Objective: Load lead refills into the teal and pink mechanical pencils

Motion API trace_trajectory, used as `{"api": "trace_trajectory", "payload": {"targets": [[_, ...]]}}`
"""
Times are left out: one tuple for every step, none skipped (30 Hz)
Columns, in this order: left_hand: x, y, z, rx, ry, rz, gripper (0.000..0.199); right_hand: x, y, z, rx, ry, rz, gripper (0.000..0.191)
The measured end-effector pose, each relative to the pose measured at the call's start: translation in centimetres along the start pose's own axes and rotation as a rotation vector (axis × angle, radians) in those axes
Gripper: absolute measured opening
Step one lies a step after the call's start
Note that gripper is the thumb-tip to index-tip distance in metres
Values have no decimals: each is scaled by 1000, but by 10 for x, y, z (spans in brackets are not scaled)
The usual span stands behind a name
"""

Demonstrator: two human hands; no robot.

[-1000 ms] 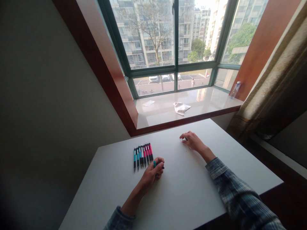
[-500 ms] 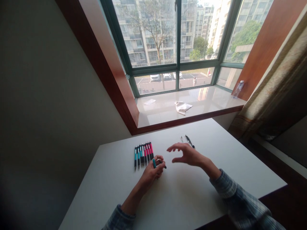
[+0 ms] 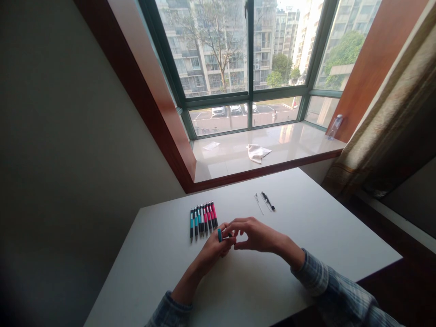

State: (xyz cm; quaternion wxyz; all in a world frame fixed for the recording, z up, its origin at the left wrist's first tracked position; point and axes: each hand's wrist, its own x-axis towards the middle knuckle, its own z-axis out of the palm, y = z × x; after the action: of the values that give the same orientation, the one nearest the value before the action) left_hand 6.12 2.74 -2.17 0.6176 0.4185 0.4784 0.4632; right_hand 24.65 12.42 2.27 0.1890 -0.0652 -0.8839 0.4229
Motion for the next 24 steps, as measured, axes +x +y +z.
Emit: {"api": "trace_trajectory", "payload": {"targets": [[0, 0, 0, -1, 5, -7, 43, -1, 0, 1, -20, -4, -4, 46], [1, 0, 0, -7, 15, -12, 43, -1, 0, 1, -46, -4, -7, 45], [1, 0, 1, -15, 28, -14, 44, -2, 3, 0, -80, 4, -7, 44], [2, 0, 1, -26, 46, -15, 45, -3, 8, -2, -124, 22, 0, 44], [2, 0, 1, -39, 66, -16, 46, -4, 16, -5, -178, 51, 14, 46], [3, -1, 1, -52, 88, -21, 47, -6, 26, -11, -237, 93, 37, 48], [4, -1, 1, -64, 108, -29, 48, -7, 38, -18, -308, 148, 72, 52], [5, -1, 1, -75, 124, -39, 49, -9, 52, -26, -379, 211, 111, 55], [6, -2, 1, -84, 137, -48, 50, -11, 66, -35, -443, 274, 153, 59], [6, -3, 1, -92, 148, -54, 50, -13, 79, -44, -486, 322, 202, 63], [7, -4, 1, -99, 155, -54, 50, -14, 91, -53, -518, 357, 254, 69], [7, -5, 1, -108, 163, -47, 49, -15, 101, -61, -542, 373, 298, 76], [7, -6, 1, -122, 171, -34, 48, -16, 109, -67, -564, 371, 329, 79], [8, -7, 2, -143, 177, -18, 46, -17, 115, -72, -584, 366, 357, 82], [8, -7, 2, -174, 183, 0, 44, -17, 119, -75, -601, 353, 380, 83], [8, -8, 2, -214, 186, 17, 41, -17, 122, -77, -614, 337, 400, 83], [9, -8, 2, -258, 185, 31, 37, -17, 124, -78, -623, 320, 418, 83], [9, -9, 3, -301, 180, 39, 33, -17, 124, -79, -627, 303, 433, 83], [9, -9, 3, -336, 173, 43, 29, -17, 125, -79, -626, 288, 443, 82], [9, -9, 3, -359, 167, 43, 26, -17, 125, -79, -622, 277, 448, 81], [9, -9, 3, -369, 161, 40, 23, -17, 126, -79, -617, 269, 449, 80], [9, -9, 3, -373, 155, 36, 21, -17, 127, -79, -613, 263, 448, 80], [9, -9, 3, -374, 149, 32, 19, -17, 127, -79, -610, 259, 446, 80], [10, -9, 3, -377, 142, 29, 19, -16, 128, -79, -610, 254, 445, 81]]}}
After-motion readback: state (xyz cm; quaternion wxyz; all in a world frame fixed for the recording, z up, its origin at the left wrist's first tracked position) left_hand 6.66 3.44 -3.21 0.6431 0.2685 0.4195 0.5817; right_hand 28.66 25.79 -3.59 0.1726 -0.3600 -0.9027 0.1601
